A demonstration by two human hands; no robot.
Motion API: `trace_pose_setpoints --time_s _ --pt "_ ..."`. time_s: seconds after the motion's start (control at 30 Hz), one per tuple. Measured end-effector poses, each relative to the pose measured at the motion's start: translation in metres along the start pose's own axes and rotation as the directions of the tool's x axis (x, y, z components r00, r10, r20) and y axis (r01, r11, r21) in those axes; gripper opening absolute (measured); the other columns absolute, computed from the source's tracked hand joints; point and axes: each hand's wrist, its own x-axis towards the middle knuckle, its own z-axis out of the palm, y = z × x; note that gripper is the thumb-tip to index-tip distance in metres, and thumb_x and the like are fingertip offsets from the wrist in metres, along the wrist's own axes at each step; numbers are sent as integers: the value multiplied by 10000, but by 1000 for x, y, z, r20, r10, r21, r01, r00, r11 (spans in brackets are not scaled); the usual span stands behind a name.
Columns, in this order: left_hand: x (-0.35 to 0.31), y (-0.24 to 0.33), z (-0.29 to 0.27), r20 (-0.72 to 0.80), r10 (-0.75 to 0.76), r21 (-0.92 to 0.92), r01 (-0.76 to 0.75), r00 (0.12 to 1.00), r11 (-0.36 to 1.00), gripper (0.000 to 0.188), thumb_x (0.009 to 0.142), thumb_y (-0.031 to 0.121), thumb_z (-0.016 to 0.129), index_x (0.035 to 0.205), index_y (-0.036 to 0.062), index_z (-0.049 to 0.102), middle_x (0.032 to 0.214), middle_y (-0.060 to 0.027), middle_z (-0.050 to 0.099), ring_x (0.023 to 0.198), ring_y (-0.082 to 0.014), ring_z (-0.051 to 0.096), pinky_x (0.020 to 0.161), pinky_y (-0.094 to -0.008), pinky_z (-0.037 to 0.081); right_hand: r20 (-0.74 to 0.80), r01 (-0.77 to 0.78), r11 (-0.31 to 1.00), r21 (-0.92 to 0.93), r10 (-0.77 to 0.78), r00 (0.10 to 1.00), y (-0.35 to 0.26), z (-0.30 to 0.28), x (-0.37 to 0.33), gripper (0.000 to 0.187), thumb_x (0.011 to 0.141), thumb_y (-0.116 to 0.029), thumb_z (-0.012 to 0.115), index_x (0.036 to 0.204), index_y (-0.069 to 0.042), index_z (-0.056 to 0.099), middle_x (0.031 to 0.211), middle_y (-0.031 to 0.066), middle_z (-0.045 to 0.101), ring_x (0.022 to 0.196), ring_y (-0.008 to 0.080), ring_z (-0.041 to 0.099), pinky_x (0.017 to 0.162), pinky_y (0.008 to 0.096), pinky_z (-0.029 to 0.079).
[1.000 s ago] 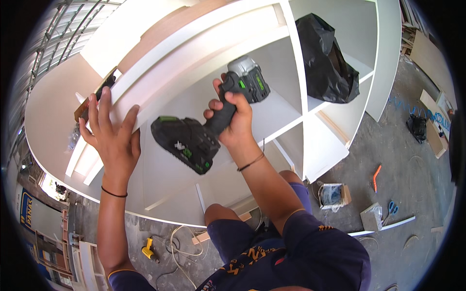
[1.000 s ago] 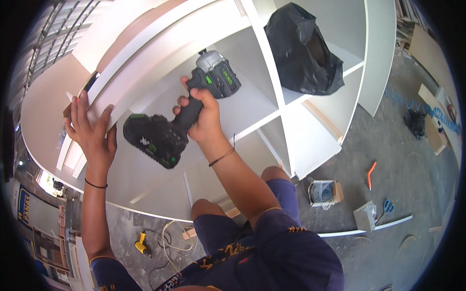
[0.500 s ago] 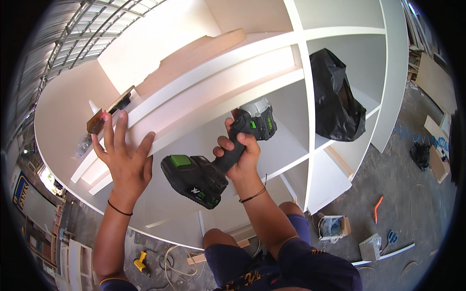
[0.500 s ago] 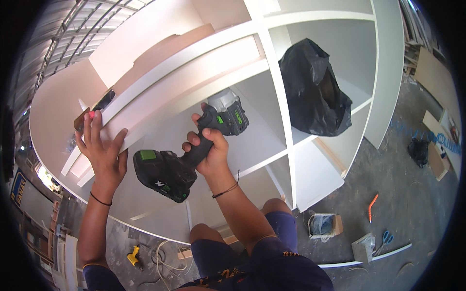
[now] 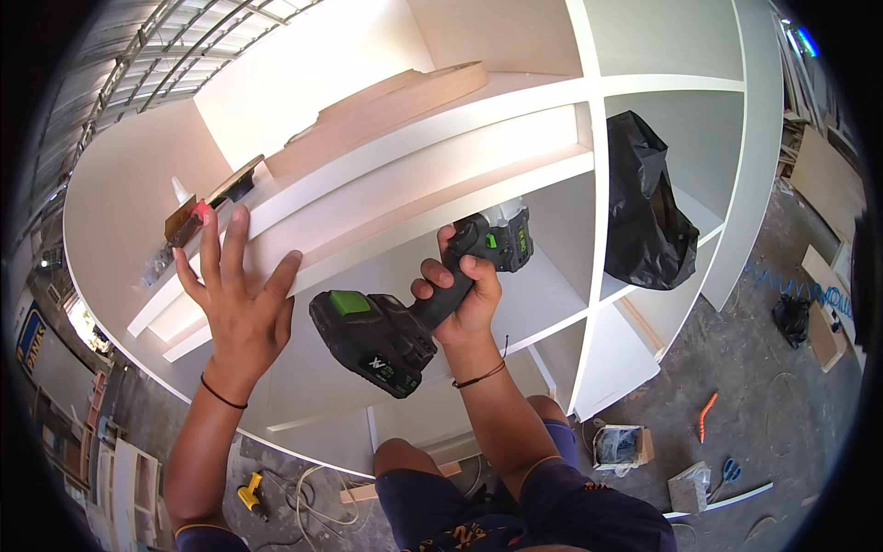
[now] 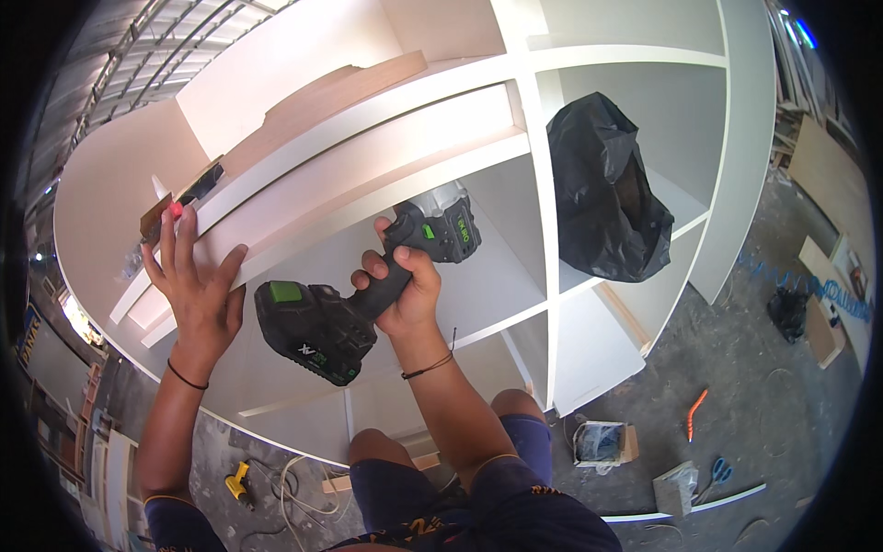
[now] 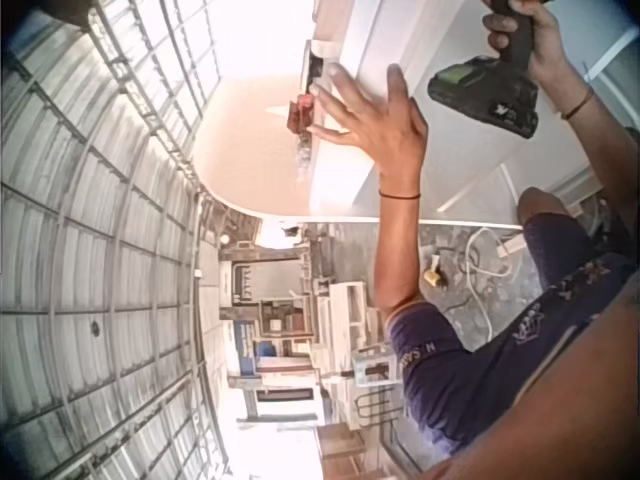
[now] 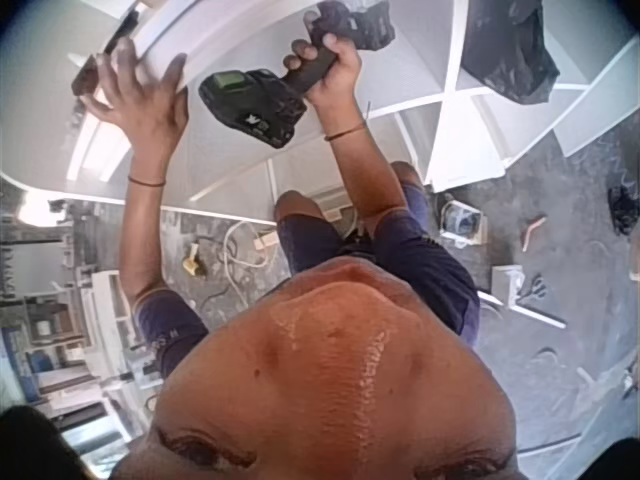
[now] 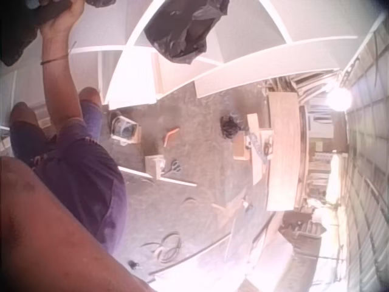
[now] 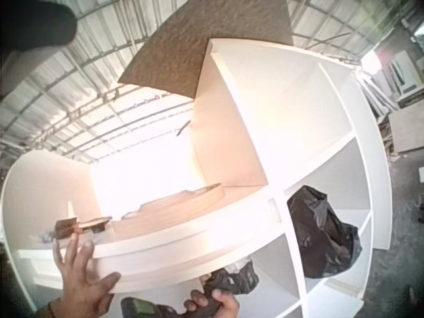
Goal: The person assembles a white shelving unit by holding wooden panels in place and securing them with a power drill.
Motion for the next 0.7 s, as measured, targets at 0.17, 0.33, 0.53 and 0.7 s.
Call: trace_pose_setpoints --time_s 0.17,0.33,0.53,0.7 --pt "1 0 -1 -2 3 5 -3 1000 1000 393 661 71 678 1007 255 650 1502 -178 308 1406 -413 211 1095 -604 -10 19 -13 1000 10 12 1000 0 -1 2 381 787 -152 587 1160 -137 507 1112 -51 599 655 111 532 584 337 474" --pt "1 -1 1 -10 9 13 -9 1000 1000 396 661 70 677 1009 256 645 1503 -177 305 1407 -412 209 1093 -611 -8 34 -17 1000 3 17 999 -1 -5 -1 436 793 -151 587 1215 -156 478 1105 -45 596 658 113 534 585 336 475" --pt "-1 -2 1 -3 7 14 -7 1000 1000 410 653 70 674 1016 259 647 1504 -176 303 1408 -411 205 1090 -614 -4 35 -47 999 0 47 998 -1 -5 -5 553 796 -148 580 1324 -179 419 1110 -38 592 655 116 529 591 340 475" --pt "0 0 0 8 1 6 -1 1000 1000 409 654 77 676 1019 261 650 1507 -176 300 1408 -411 205 1089 -612 -3 46 -50 999 -20 51 998 -4 -5 -5 567 797 -147 575 1338 -191 410 1115 -35 591 659 114 524 598 337 469"
